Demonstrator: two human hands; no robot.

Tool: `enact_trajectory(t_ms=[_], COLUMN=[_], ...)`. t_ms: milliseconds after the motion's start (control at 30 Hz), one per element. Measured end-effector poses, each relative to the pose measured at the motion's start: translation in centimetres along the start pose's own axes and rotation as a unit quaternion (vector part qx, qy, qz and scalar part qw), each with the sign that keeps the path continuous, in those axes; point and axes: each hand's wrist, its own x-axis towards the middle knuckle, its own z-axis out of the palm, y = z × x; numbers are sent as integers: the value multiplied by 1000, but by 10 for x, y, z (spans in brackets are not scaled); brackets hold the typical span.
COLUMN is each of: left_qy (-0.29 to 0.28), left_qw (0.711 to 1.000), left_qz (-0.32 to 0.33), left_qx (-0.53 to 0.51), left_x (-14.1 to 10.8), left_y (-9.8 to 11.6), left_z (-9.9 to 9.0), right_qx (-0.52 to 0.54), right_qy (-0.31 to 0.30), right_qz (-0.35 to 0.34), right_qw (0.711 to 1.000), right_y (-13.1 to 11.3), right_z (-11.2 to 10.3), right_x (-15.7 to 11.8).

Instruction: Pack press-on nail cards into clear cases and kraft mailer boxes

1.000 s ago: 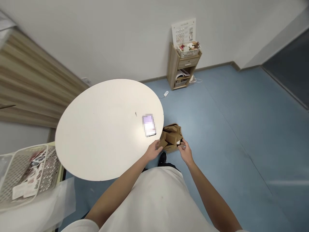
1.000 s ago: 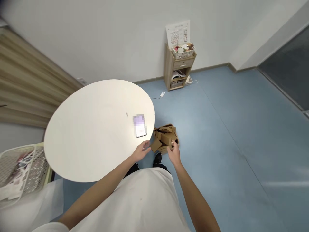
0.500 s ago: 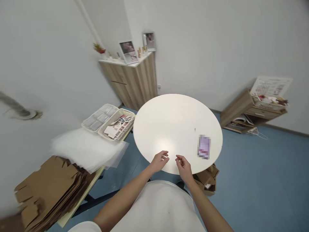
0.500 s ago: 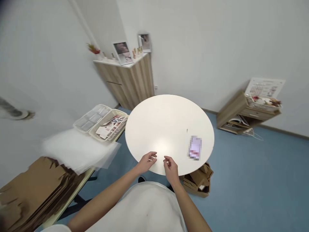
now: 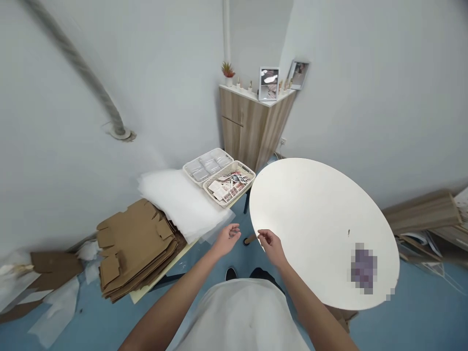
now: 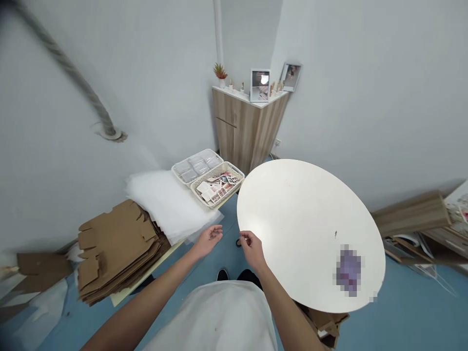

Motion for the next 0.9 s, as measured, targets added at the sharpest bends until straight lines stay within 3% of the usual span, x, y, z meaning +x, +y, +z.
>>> enact_trajectory(t_ms=[433,700,900], left_qy=[88,96,89], left_qw=[995,989,982], left_qz=[-40,-115,-169], left_qx=[-20,8,6], left_x=[38,105,158], left_y=[-23,-13,-7], left_z=[-56,-83,-92], right_qx=[-24,-34,-148], right_qy=[-82,-85,-108], right_qz=[16,12,-29], right_qw=[996,996,983], right_y=[-15,-17,-16], right_z=[44,61,77], right_x=[98,186,251])
